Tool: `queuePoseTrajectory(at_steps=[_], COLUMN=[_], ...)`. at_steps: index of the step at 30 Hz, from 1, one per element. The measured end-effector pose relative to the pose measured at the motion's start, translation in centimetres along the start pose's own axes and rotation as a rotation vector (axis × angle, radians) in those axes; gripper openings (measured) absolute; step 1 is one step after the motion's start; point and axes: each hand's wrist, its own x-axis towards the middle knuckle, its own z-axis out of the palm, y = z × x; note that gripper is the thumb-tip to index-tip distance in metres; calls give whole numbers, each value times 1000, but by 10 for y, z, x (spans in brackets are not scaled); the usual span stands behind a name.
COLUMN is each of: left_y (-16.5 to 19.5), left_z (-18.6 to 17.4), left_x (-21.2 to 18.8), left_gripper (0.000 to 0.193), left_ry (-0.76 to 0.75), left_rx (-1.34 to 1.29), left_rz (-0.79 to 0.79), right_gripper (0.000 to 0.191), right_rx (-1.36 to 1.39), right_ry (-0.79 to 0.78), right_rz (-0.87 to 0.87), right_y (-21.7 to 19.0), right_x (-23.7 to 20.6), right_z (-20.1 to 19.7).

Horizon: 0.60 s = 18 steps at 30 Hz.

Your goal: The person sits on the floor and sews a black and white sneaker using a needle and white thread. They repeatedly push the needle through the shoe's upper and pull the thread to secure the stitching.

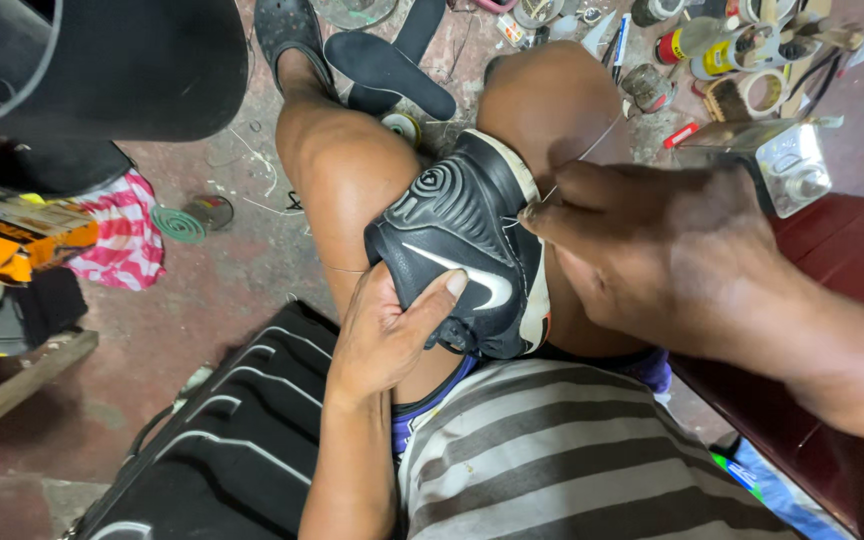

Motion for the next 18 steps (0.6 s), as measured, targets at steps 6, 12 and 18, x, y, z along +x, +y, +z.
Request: queuePoseTrajectory(at_steps=[6,12,18], left_y=[-4,-1,6], left_z=[-4,-3,38], left_x=[6,5,-34], left_gripper=[14,22,20], left_ry=[65,33,339], left_rx=[73,-196,136], left_rz=[-69,-55,252], right_gripper=[20,11,12], right_rx=[-101,76,222], right_ry=[-174,-58,-12], right_rz=[-33,-20,18], right_y=[18,9,46], right_x=[23,31,-34], right_z=[18,35,38])
